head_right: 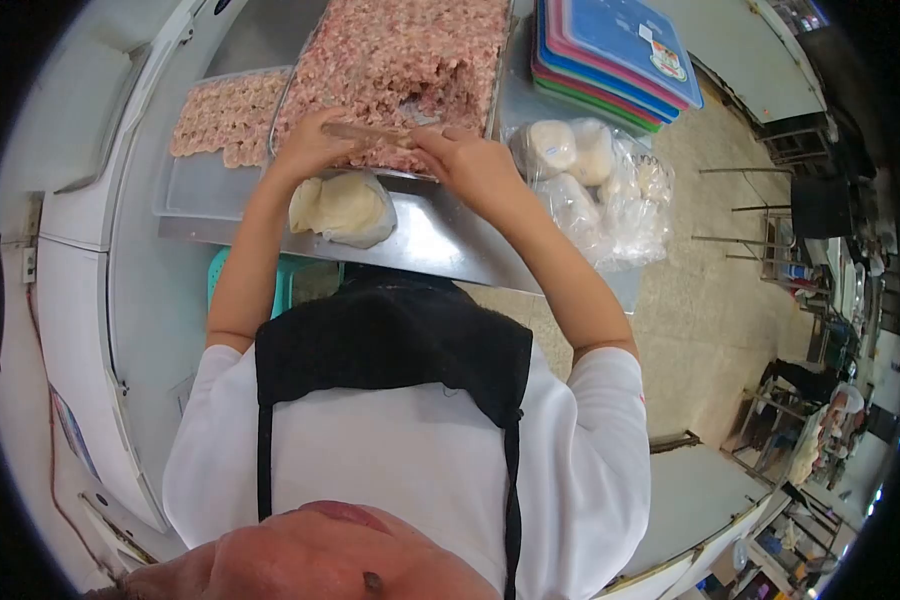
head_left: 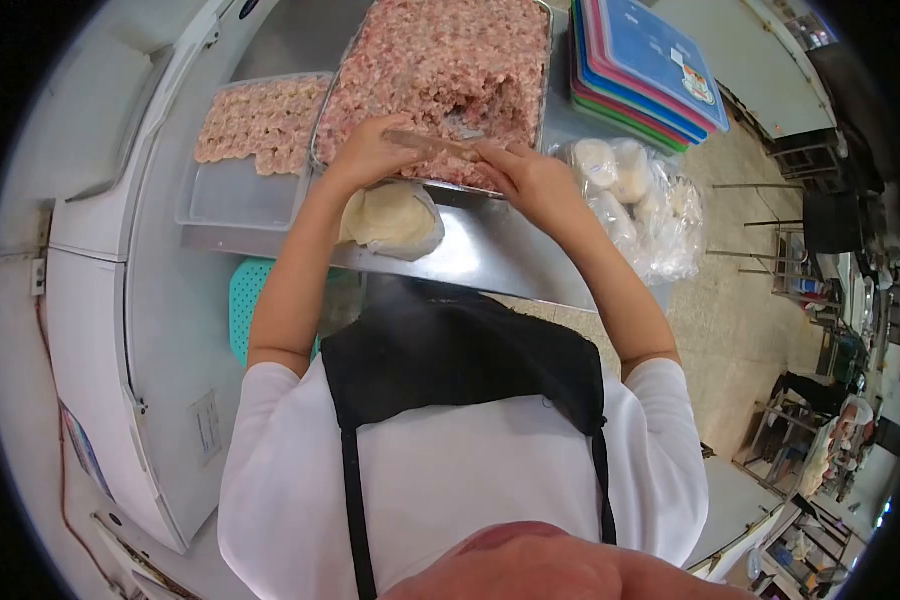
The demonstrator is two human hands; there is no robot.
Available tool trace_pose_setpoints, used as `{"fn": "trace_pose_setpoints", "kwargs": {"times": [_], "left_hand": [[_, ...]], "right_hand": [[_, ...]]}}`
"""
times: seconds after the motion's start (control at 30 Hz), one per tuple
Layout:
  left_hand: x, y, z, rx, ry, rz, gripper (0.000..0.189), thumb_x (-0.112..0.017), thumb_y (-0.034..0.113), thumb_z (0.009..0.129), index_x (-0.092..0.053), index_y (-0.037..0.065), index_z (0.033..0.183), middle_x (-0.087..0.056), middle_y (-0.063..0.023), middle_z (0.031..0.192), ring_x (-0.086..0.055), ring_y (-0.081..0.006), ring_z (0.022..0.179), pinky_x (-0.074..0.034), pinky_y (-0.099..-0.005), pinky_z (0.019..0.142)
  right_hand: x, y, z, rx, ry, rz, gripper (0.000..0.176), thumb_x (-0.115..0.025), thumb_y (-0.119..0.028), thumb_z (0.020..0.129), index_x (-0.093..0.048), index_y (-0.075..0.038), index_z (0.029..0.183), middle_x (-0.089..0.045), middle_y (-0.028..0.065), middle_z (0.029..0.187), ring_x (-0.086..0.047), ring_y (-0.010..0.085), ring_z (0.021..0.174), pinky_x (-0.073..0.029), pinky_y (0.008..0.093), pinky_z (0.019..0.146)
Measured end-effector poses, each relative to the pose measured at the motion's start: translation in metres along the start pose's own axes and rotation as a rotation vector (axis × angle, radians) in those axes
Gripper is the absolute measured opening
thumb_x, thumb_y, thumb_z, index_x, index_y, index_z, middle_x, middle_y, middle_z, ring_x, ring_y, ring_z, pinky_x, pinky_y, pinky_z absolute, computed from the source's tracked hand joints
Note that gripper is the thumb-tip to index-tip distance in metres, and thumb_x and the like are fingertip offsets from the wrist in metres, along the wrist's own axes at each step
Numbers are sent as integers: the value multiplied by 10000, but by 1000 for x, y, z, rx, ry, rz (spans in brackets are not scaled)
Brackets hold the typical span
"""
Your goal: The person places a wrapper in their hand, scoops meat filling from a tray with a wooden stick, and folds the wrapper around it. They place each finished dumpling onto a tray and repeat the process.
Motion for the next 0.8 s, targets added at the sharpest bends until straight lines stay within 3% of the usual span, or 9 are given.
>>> {"fn": "trace_pose_setpoints", "kwargs": {"times": [0.07, 0.17, 0.2, 0.37, 0.47, 0.57, 0.7, 0.73, 0.8], "left_hand": [[2, 1, 2, 98, -174, 50, 542, -778, 353, 732, -611, -24, 1084, -630, -178, 1104, -630, -234, 895, -495, -337, 831], [9, 14, -20, -226, 69, 127, 582, -786, 340, 729, -583, 12, 1164, -628, -159, 1105, -634, -204, 769, -517, -314, 736], [15, 23, -24, -167, 6, -33, 599, -796, 299, 721, -562, 26, 1201, -626, -136, 1111, -625, -189, 784, -512, -315, 743], [27, 32, -28, -40, -149, -316, 628, -827, 179, 694, -551, 36, 1240, -630, -84, 1103, -610, -161, 883, -494, -301, 805], [27, 21, -24, -321, -153, -60, 572, -835, 219, 688, -596, 24, 1169, -635, -91, 1100, -607, -174, 931, -480, -305, 856], [32, 9, -22, -417, -113, 71, 510, -838, 257, 683, -628, 17, 1081, -635, -80, 1067, -601, -179, 929, -473, -319, 870], [53, -7, -29, -344, -111, -36, 600, -808, 341, 698, -606, -3, 1146, -639, -144, 1083, -606, -264, 965, -457, -350, 886], [59, -12, -30, -339, -111, -10, 633, -809, 355, 698, -595, -5, 1173, -635, -151, 1100, -606, -267, 968, -459, -352, 891], [75, -24, -36, -284, -142, -20, 688, -814, 373, 697, -573, -2, 1220, -624, -164, 1128, -607, -269, 963, -464, -354, 895]], "right_hand": [[-6, 12, -3, -157, -182, -119, 296, -550, -311, 909, -597, -183, 1172, -639, 157, 923, -631, 357, 796, -500, 445, 663], [-9, 42, -15, -305, -350, -354, 308, -549, -315, 904, -594, -195, 1184, -641, 154, 871, -633, 353, 811, -494, 458, 682], [14, 24, -12, -330, -367, -359, 318, -530, -328, 920, -622, -159, 1173, -664, 161, 896, -636, 350, 866, -498, 427, 716], [48, -9, -21, -300, -109, 202, 296, -575, -278, 931, -657, -52, 1104, -682, 145, 1022, -652, 301, 914, -490, 332, 813], [24, -46, -15, -183, -183, 362, 266, -589, -242, 924, -652, -53, 1100, -680, 146, 1004, -650, 291, 897, -491, 331, 797], [39, -53, -1, -124, -173, 240, 255, -598, -241, 911, -657, -62, 1083, -674, 148, 961, -639, 312, 862, -494, 355, 765], [30, -90, 1, -63, 66, 0, 235, -596, -317, 887, -677, -161, 1042, -676, 95, 905, -642, 317, 823, -516, 411, 671], [25, -105, 6, -185, -111, -113, 238, -612, -264, 889, -672, -96, 1048, -671, 123, 930, -630, 340, 847, -504, 395, 699], [21, -98, 13, -154, -34, -110, 239, -604, -296, 886, -680, -129, 1039, -675, 107, 903, -640, 323, 817, -513, 403, 678]]}}
Point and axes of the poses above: each hand's wrist, its own z-axis towards the middle knuckle, its own x-axis out of the back of the hand, y = z × x, the point moved 1 cm from there along z, towards the middle knuckle
